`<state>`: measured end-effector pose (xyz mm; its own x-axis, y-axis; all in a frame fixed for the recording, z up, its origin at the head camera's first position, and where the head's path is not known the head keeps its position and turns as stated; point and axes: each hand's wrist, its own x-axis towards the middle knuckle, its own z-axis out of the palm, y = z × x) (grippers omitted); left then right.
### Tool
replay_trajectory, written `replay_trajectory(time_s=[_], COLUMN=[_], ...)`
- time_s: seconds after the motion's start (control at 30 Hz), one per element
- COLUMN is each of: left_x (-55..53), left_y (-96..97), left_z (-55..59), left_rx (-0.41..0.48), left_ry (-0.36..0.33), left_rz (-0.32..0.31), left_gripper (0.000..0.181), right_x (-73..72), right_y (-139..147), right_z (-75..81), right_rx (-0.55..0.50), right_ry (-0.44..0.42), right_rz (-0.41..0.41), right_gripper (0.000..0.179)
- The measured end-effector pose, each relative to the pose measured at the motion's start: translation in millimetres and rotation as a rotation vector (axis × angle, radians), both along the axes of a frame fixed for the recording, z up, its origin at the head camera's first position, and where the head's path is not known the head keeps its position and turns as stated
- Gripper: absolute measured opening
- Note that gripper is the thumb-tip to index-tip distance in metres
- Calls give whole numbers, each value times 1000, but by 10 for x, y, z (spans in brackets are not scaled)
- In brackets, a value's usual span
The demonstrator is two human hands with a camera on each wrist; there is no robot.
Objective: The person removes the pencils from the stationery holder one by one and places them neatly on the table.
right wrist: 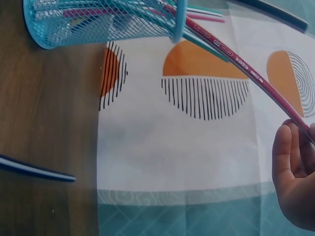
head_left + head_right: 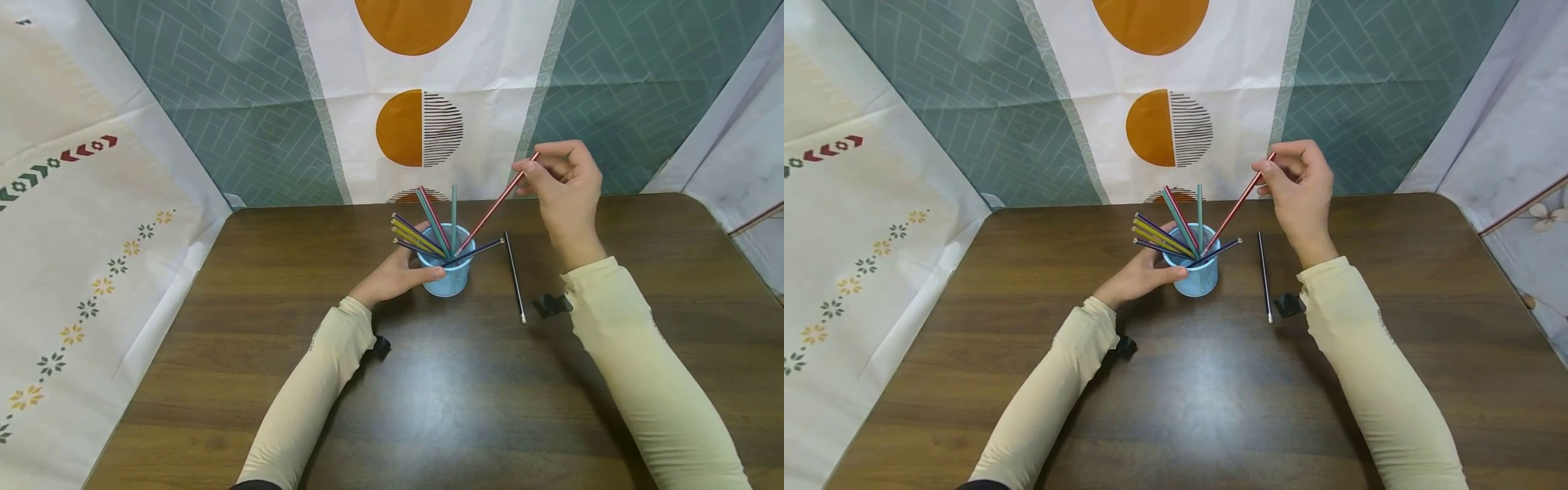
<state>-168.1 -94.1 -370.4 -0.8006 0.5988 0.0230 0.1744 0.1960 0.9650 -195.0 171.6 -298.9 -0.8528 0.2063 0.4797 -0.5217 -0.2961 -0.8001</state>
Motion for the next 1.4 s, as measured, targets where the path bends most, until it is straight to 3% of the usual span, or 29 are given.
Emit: replay_trajectory(time_s=[0.67,1.03,1.4], left_x=[-15,37,14], left_y=[7,-45,-21], left_z=[24,-11,-29], left_rx=[8,21,44], left_ry=[-4,-13,-1], left_rz=[-5,-6,-27], left_gripper=[82,82,84], right_x=[22,96,122], right_y=[350,424,540], right_z=[95,18,-27], right_rx=[-194,-153,-39], right_ry=[26,-18,-113], right_rz=[-88,-82,-87], right_gripper=[28,24,23])
